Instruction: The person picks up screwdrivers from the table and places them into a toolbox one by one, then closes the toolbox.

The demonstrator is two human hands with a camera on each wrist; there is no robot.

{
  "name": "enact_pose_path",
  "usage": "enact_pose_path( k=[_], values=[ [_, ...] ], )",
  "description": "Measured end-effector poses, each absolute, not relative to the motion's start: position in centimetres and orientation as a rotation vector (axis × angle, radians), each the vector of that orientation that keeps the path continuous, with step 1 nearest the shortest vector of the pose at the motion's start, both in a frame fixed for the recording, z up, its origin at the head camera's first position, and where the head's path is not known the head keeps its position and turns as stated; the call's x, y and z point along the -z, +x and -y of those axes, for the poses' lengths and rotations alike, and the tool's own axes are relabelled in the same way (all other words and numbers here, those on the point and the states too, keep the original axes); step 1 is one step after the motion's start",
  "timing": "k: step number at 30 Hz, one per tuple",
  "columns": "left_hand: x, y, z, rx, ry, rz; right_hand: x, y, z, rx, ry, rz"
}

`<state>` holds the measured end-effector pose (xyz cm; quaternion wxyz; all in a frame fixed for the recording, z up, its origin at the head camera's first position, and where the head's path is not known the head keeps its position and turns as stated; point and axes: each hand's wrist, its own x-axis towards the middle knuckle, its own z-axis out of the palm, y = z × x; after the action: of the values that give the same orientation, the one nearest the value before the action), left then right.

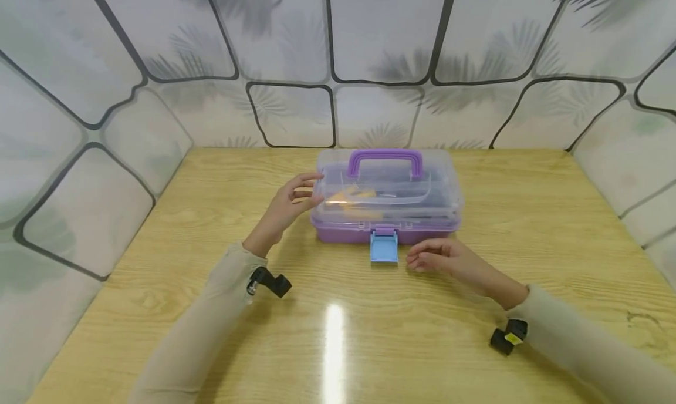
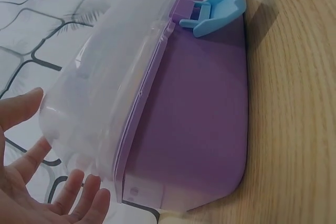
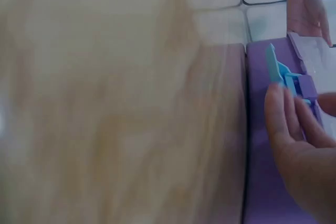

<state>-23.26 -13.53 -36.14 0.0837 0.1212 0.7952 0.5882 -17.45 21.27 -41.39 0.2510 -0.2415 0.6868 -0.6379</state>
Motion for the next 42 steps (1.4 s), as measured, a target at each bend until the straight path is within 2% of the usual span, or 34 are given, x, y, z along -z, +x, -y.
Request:
enact_pose_path(
  k=[14,28,42],
  values=[
    [36.4,-23.5,13.2,-1.768,0.342,-2.338,42.4,-18.0,-19.2,1.861,-0.438,-1.689],
    [36.5,-23.4,13.3,-1.773,0.327,-2.330,42.6,-18.3,-17.8,1.875,-0.345,-1.695],
    [36.8,-23.5,13.4,-1.780,0.331,-2.322,40.6,-18.7,-15.6,1.914,-0.203,-1.507]
  ],
)
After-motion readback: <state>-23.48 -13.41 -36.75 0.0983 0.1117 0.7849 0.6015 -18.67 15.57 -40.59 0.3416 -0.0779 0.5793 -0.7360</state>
